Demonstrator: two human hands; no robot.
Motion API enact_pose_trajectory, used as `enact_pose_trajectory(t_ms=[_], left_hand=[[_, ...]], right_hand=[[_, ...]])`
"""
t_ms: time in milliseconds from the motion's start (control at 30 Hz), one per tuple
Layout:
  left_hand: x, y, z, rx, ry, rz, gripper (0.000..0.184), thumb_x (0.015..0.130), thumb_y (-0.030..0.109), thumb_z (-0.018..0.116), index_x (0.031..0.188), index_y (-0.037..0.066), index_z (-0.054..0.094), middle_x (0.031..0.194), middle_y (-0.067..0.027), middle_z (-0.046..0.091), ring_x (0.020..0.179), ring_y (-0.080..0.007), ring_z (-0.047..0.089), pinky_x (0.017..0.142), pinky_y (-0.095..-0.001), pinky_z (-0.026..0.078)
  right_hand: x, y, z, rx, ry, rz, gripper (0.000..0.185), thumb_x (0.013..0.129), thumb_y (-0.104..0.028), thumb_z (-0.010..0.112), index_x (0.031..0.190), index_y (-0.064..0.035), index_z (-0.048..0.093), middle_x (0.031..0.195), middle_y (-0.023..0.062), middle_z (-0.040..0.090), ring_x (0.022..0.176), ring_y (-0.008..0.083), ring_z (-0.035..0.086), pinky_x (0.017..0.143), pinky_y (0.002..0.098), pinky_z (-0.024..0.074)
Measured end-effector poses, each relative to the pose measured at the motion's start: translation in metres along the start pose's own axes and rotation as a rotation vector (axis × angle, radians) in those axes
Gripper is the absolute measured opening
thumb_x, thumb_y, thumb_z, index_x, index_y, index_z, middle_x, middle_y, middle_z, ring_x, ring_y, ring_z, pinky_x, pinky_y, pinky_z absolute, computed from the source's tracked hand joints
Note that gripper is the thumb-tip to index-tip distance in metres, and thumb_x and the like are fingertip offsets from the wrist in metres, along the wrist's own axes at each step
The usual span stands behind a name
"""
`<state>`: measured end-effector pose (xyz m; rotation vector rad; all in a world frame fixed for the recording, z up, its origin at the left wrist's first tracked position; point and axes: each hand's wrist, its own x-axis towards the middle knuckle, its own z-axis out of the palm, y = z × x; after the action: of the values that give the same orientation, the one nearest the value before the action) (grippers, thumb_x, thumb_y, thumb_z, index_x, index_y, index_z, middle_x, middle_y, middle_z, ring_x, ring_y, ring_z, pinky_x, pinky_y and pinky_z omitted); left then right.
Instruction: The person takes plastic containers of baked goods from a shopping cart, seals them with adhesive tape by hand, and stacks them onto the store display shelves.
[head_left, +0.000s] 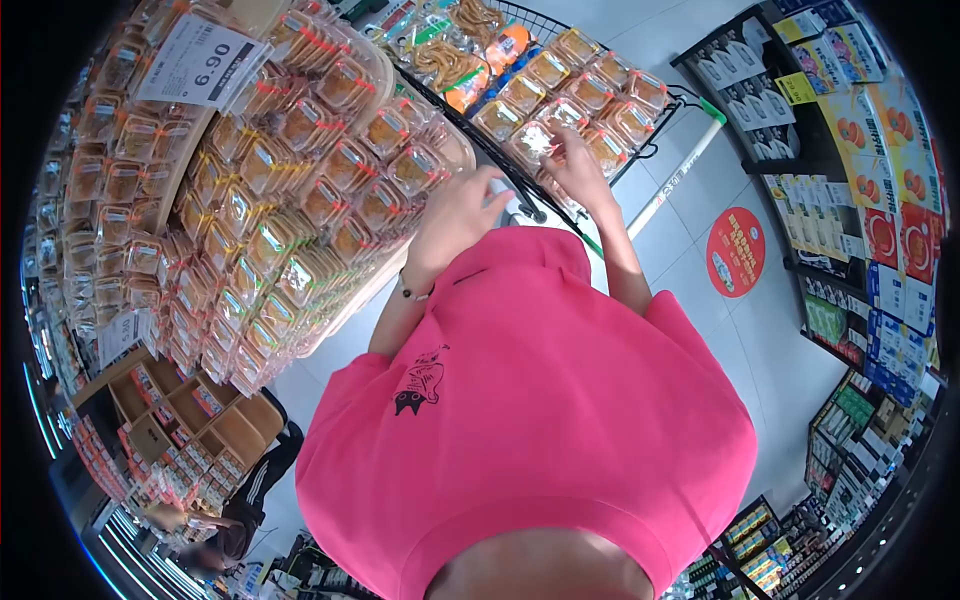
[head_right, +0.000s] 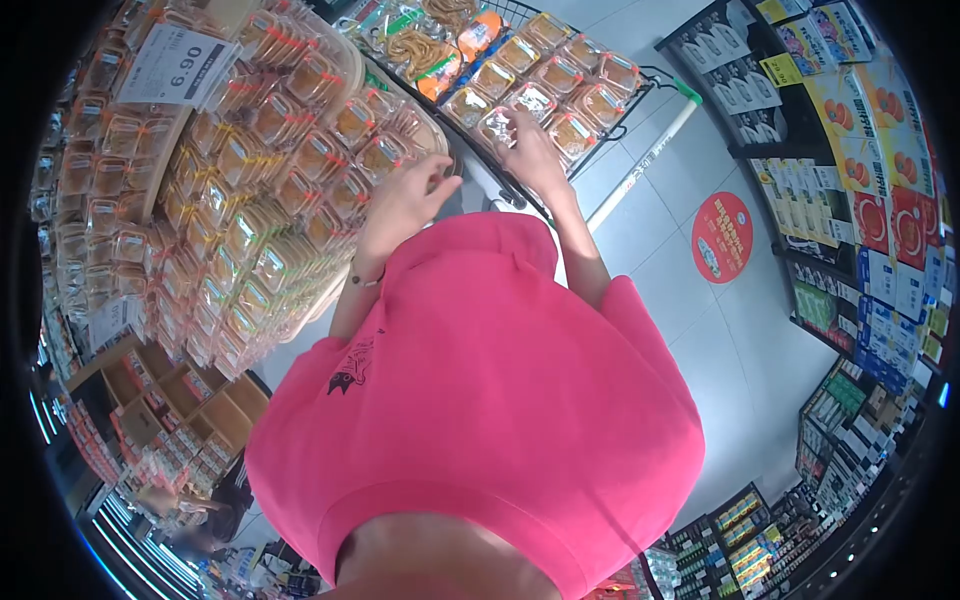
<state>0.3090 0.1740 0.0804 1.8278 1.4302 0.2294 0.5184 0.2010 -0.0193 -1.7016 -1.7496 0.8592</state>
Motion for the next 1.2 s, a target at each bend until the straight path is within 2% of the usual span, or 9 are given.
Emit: enact_pose_trajectory(t_ms=[200,300,400,567,633,867,1067,1167,1200], left_hand=[[0.063,-0.011,0.110,0.024,-0.110,0.314,0.024,0.088,0.024,0.056,0.105,0.007,0.061,0.106,-0.0151,0.057,0.101,-0.0322,0.058,0.082,-0.0424,0.047],[0.092,-0.026,0.168,0.085,0.016,0.284,0.029,0.080,0.009,0.056,0.107,0.010,0.065,0.109,-0.0187,0.053,0.106,-0.0359,0.050,0.091,-0.0442,0.042],[0.110,-0.045,0.211,0.206,0.138,0.386,0.031,0.077,0.008,0.057,0.106,0.009,0.066,0.109,-0.0203,0.051,0.108,-0.0363,0.046,0.094,-0.0445,0.039],[0.117,-0.041,0.221,0.306,0.068,0.288,0.039,0.075,0.015,0.061,0.108,-0.007,0.060,0.110,-0.0235,0.050,0.104,-0.0351,0.046,0.092,-0.0431,0.039],[0.119,-0.040,0.223,0.302,0.073,0.276,0.041,0.075,0.016,0.062,0.109,-0.006,0.060,0.112,-0.0242,0.049,0.105,-0.0351,0.045,0.092,-0.0433,0.038],[0.118,-0.038,0.234,0.424,0.052,0.217,0.061,0.074,0.019,0.064,0.125,-0.008,0.046,0.136,-0.0328,0.033,0.114,-0.0396,0.040,0.096,-0.0477,0.034],[0.120,-0.048,0.255,0.511,0.215,0.275,0.068,0.066,0.022,0.064,0.122,-0.012,0.046,0.134,-0.0322,0.037,0.113,-0.0366,0.041,0.093,-0.0469,0.031],[0.124,-0.046,0.258,0.535,0.145,0.225,0.058,0.074,0.025,0.058,0.119,-0.011,0.048,0.133,-0.0320,0.039,0.111,-0.0358,0.044,0.091,-0.0445,0.032],[0.124,-0.050,0.267,0.584,0.298,0.259,0.057,0.078,0.023,0.054,0.122,-0.012,0.046,0.134,-0.0329,0.038,0.117,-0.0371,0.042,0.093,-0.0434,0.032]], right_hand=[[-0.014,0.080,-0.021,-0.028,-0.016,0.073,0.038,0.080,-0.016,0.068,0.109,0.0027,0.053,0.094,0.0177,0.064,0.087,0.0276,0.064,0.077,0.0378,0.0494],[-0.022,0.085,-0.028,-0.086,-0.095,0.172,0.037,0.082,-0.020,0.064,0.108,0.0019,0.051,0.092,0.0218,0.064,0.089,0.0360,0.063,0.077,0.0422,0.0483],[-0.028,0.093,-0.029,-0.146,-0.138,0.256,0.031,0.084,-0.018,0.058,0.107,0.0005,0.050,0.089,0.0256,0.064,0.091,0.0421,0.061,0.078,0.0467,0.0469],[-0.035,0.131,-0.013,-0.150,-0.131,0.183,0.034,0.076,-0.005,0.054,0.110,-0.0005,0.053,0.099,0.0221,0.064,0.092,0.0370,0.063,0.081,0.0425,0.0488],[-0.035,0.142,-0.006,-0.082,-0.132,0.181,0.037,0.073,0.000,0.049,0.109,-0.0028,0.057,0.097,0.0212,0.064,0.090,0.0340,0.064,0.081,0.0409,0.0494],[-0.028,0.149,0.001,-0.120,-0.219,0.200,0.033,0.076,-0.005,0.051,0.108,-0.0062,0.061,0.094,0.0212,0.065,0.091,0.0340,0.064,0.081,0.0423,0.0490],[-0.020,0.132,0.002,-0.219,-0.227,0.212,0.035,0.079,-0.013,0.056,0.112,-0.0067,0.061,0.103,0.0207,0.064,0.101,0.0357,0.061,0.086,0.0418,0.0476],[-0.018,0.162,0.013,-0.090,-0.159,0.052,0.037,0.078,-0.012,0.061,0.114,-0.0046,0.062,0.100,0.0186,0.067,0.096,0.0315,0.065,0.083,0.0379,0.0496],[-0.015,0.174,0.016,-0.059,-0.161,0.047,0.036,0.079,-0.013,0.062,0.113,-0.0026,0.062,0.098,0.0192,0.067,0.094,0.0306,0.066,0.081,0.0372,0.0497]])
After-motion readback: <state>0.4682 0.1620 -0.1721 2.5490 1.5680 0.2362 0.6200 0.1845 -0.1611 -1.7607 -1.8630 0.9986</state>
